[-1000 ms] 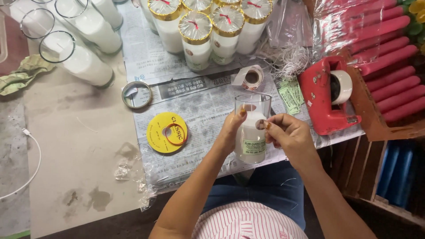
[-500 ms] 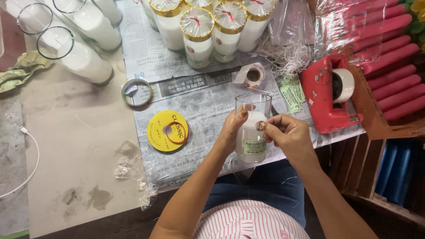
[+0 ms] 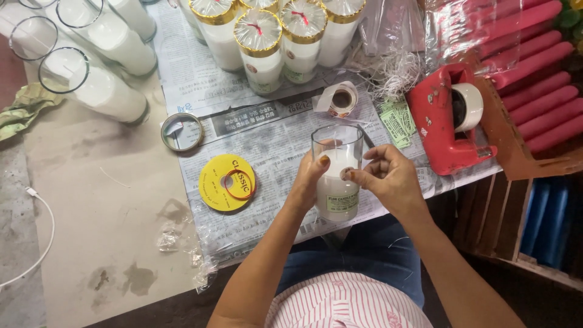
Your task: Tying decorative gold ribbons around the rims of glass candle jars and trimming them with scissors.
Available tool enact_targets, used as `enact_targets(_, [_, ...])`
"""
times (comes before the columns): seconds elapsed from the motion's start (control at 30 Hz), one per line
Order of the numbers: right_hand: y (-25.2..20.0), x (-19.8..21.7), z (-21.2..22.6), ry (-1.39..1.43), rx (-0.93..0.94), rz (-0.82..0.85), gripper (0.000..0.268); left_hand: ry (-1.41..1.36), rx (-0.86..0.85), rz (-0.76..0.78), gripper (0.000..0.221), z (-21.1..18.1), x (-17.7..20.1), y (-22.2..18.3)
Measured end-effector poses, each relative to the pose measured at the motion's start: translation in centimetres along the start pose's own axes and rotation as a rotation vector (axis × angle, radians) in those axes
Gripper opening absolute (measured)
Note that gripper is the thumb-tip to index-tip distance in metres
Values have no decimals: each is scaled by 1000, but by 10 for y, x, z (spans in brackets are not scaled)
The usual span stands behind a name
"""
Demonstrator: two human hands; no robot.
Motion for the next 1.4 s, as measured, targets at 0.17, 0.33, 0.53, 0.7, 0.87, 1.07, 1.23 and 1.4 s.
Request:
enact_targets(0.17, [1,-5,2,-28,16,72,64,-7,-44,69,96,17,7,7])
enact_targets(0.33, [-5,-15,9,-168,184,114,92,121,-139,158,94,-4,8,15])
enact_targets(0.53, [-2,-21,-5,-198,433,18,94,258,-211,304,92,-32,28,18])
enact_targets(0.7, [-1,-19,-14,-195,447,-16,91,661,-440,135,74,-80,46,-21])
enact_targets(0.87, [1,-18,-18,-244,452,-13,95,1065,-540,-334,35,-77,186,-25])
enact_targets(1.07, [2,-17,-23,-245,443,-6,97,1823,-501,-641,29,-84,288,-7])
enact_targets(1.23, [13,-9,-21,-230,384,14,96,1724,-715,-537,10,-107,252,-12])
enact_targets(1.4, [28,-2,-23,-180,307,159,96,861,-430,-181,24,-108,157,-46])
Point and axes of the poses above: each hand's wrist, its own y-axis towards the middle knuckle, its own x-axis out of the back of the hand, z = x × y, the point moved 5 cm from there along y, towards the middle knuckle, and after that the axes turned 8 degrees about -z, right-handed, at the moved point
